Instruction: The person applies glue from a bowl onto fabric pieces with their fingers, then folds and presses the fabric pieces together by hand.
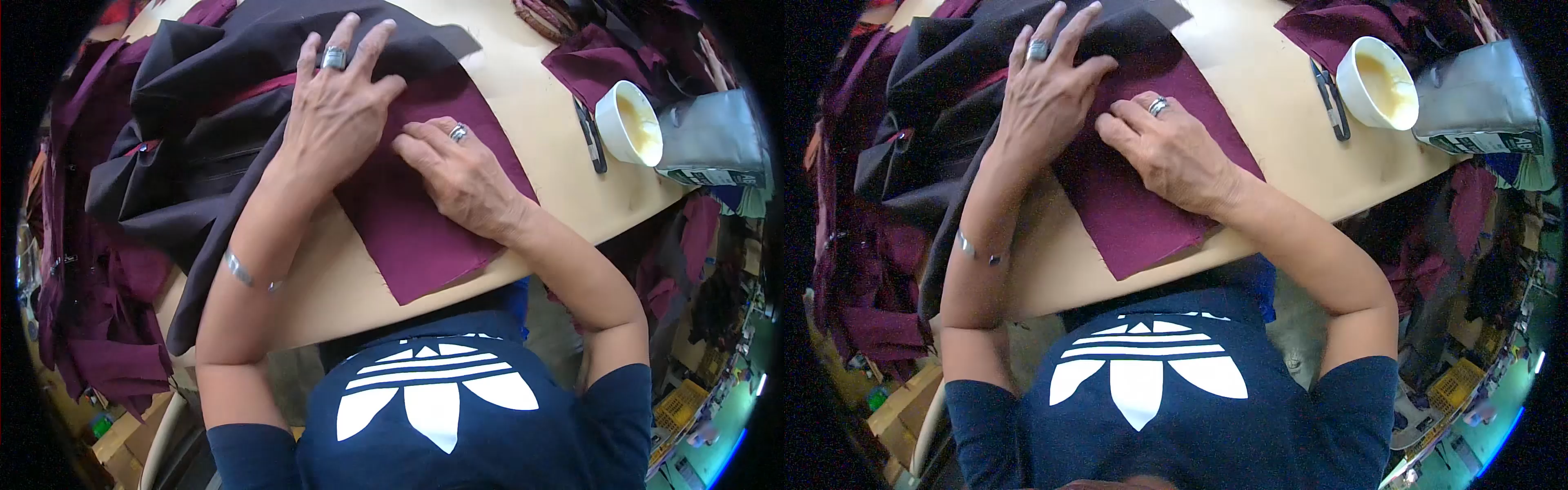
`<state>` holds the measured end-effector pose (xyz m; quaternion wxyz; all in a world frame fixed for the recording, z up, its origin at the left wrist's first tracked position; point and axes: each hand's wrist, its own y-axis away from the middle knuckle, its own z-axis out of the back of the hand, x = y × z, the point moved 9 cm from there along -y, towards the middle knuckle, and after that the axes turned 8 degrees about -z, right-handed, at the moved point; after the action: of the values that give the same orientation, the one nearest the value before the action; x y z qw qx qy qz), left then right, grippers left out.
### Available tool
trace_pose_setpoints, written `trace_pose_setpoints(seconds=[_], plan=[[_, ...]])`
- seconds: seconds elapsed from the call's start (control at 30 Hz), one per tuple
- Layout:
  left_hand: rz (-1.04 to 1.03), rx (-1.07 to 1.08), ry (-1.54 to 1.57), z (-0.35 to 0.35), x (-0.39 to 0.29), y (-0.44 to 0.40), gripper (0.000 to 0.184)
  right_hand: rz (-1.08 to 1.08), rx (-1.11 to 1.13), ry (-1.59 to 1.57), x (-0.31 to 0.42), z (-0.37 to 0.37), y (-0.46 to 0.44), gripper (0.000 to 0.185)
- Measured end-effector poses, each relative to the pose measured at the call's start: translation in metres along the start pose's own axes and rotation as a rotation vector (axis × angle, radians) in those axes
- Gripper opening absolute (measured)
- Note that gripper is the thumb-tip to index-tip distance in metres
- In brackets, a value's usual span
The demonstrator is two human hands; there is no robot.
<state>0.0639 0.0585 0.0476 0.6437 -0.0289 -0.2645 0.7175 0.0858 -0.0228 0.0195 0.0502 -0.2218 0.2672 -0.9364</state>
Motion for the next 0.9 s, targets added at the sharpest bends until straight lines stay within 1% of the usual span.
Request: trace_pose_setpoints(seconds=[0.1,0.13,0.23,0.37,0.53,0.63,0.73,0.9], plan=[[0.146,0.187,0.093,-0.041,0.025,0.003,0.029,0.032,-0.005,0.07,0.006,0.0,0.0,0.023],[0.197,0.203,0.16,-0.044,0.032,0.003,0.032,0.043,0.021,0.092,0.006,0.0,0.0,0.026],[0.293,0.014,0.255,-0.042,0.045,0.009,0.029,0.023,0.043,0.129,0.002,-0.004,0.002,0.03],[0.308,-0.084,0.233,-0.038,0.046,0.015,0.028,-0.018,0.112,0.068,-0.006,-0.011,0.0,0.037],[0.271,-0.137,0.206,-0.034,0.044,0.014,0.026,-0.059,0.143,0.02,-0.013,-0.012,-0.016,0.046],[0.276,-0.139,0.192,-0.033,0.042,0.014,0.026,-0.146,0.225,0.018,-0.018,-0.021,-0.023,0.052],[0.283,-0.157,0.184,-0.031,0.042,0.014,0.025,-0.12,0.221,0.014,-0.017,-0.02,-0.024,0.05],[0.278,-0.179,0.178,-0.03,0.041,0.015,0.025,-0.171,0.241,-0.013,-0.022,-0.023,-0.029,0.048]])
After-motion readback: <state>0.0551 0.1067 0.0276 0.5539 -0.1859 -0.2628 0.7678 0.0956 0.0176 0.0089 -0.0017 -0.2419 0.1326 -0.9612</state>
